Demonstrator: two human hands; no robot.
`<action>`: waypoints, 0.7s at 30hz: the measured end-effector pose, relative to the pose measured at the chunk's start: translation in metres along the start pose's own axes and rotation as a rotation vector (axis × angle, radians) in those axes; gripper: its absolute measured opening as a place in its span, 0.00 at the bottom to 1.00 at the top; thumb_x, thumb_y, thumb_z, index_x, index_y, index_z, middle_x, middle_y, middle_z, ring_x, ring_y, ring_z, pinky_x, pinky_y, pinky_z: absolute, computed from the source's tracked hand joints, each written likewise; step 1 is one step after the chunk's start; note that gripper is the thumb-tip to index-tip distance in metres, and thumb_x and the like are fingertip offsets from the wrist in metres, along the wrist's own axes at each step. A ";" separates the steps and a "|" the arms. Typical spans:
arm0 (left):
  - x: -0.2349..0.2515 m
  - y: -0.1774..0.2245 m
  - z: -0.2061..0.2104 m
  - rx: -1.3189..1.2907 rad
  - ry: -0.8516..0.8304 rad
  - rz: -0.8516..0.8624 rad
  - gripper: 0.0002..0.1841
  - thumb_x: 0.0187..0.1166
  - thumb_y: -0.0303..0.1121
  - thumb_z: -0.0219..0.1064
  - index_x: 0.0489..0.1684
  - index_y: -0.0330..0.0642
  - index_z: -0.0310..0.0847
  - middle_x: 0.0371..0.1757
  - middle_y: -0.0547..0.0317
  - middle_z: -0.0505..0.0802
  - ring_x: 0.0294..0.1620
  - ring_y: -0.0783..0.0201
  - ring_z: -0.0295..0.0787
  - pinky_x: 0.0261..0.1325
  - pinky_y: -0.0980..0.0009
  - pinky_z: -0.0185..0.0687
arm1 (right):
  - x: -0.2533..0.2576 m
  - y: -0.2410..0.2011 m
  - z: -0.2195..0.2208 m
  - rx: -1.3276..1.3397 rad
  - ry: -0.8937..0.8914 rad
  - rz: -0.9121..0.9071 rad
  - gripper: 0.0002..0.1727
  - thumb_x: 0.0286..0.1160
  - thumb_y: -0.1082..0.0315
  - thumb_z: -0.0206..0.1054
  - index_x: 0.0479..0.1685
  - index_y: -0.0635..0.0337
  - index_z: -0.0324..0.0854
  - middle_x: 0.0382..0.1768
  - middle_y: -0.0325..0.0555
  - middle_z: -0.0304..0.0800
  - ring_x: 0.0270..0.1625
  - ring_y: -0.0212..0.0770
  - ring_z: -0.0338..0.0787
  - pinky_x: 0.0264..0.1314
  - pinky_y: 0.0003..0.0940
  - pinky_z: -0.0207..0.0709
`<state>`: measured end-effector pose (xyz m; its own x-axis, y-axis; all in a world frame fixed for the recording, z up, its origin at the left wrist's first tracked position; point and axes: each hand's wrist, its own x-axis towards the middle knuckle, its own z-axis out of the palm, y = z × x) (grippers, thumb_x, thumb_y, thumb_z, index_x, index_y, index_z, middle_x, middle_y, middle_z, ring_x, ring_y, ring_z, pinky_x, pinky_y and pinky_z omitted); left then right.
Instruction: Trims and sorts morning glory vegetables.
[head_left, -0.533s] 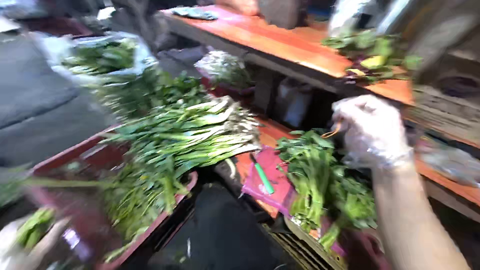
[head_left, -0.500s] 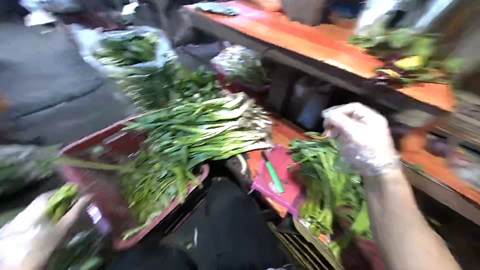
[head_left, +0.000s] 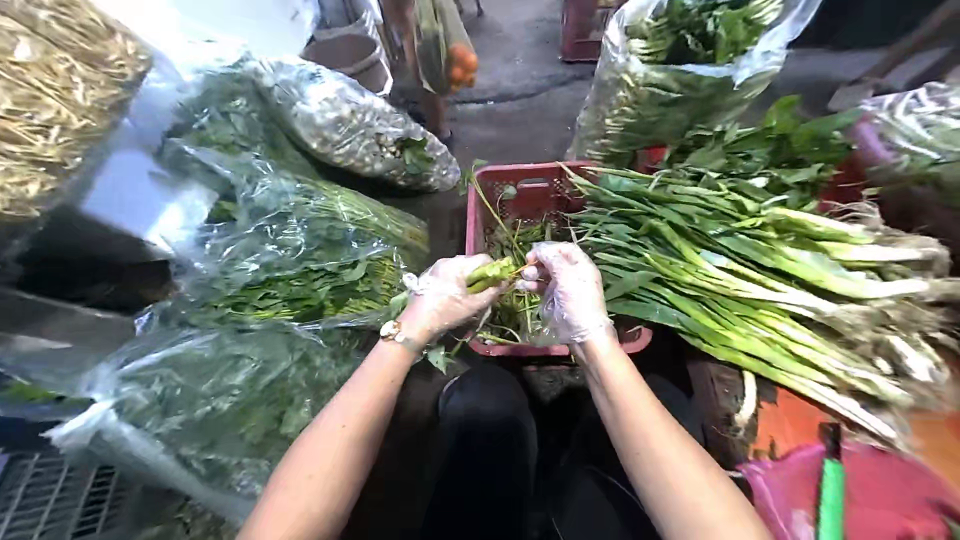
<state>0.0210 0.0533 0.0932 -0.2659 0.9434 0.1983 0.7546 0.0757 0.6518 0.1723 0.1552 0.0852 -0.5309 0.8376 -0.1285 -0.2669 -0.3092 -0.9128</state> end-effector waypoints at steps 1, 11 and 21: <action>-0.001 -0.003 -0.001 -0.023 0.015 -0.002 0.09 0.75 0.35 0.74 0.41 0.37 0.90 0.35 0.52 0.92 0.38 0.61 0.88 0.47 0.56 0.83 | 0.000 -0.002 -0.003 0.070 0.009 0.050 0.09 0.91 0.69 0.49 0.51 0.58 0.76 0.40 0.40 0.87 0.34 0.33 0.88 0.40 0.31 0.86; 0.000 0.004 -0.002 -0.043 0.259 -0.130 0.14 0.77 0.39 0.72 0.50 0.36 0.87 0.40 0.59 0.91 0.40 0.76 0.86 0.51 0.70 0.83 | 0.002 0.008 -0.015 0.358 0.020 0.166 0.14 0.96 0.63 0.39 0.61 0.55 0.70 0.44 0.40 0.86 0.37 0.34 0.88 0.41 0.31 0.84; -0.011 -0.003 0.007 0.177 0.171 0.131 0.19 0.71 0.36 0.68 0.46 0.24 0.87 0.43 0.34 0.93 0.45 0.46 0.91 0.53 0.47 0.81 | -0.002 0.022 0.004 -0.253 -0.397 -0.017 0.16 0.85 0.72 0.62 0.64 0.74 0.75 0.44 0.52 0.85 0.39 0.32 0.83 0.45 0.28 0.80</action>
<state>0.0259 0.0444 0.0841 -0.2455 0.8817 0.4029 0.8782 0.0263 0.4776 0.1643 0.1447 0.0670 -0.8078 0.5895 0.0000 -0.0993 -0.1361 -0.9857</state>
